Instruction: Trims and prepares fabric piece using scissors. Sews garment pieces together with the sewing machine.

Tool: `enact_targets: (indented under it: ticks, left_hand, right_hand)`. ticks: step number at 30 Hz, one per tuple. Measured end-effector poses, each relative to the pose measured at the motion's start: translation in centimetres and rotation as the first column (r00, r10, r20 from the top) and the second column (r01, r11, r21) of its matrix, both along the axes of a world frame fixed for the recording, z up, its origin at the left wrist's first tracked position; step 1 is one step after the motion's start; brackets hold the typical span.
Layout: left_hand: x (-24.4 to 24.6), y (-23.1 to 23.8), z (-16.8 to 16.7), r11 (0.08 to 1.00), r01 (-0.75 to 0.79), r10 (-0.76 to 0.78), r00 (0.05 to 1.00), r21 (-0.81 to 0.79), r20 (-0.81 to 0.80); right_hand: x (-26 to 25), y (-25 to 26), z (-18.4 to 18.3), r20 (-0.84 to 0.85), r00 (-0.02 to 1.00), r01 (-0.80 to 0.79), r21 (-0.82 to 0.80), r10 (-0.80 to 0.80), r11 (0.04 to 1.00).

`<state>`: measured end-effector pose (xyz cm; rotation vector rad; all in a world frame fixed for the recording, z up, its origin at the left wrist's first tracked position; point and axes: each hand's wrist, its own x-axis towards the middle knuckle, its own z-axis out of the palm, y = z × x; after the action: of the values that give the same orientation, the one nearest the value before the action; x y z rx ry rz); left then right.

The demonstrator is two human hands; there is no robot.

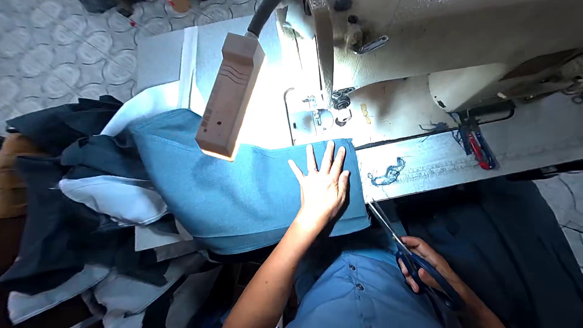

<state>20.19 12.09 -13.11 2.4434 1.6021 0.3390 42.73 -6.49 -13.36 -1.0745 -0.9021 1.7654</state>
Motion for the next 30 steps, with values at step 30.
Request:
enact_targets:
  ticks: [30]
  left_hand:
    - [0.6, -1.3, -0.3, 0.997, -0.071, 0.072, 0.997, 0.021, -0.008]
  right_hand:
    - [-7.2, 2.7, -0.6, 0.513, 0.768, 0.195, 0.383, -0.383, 0.903]
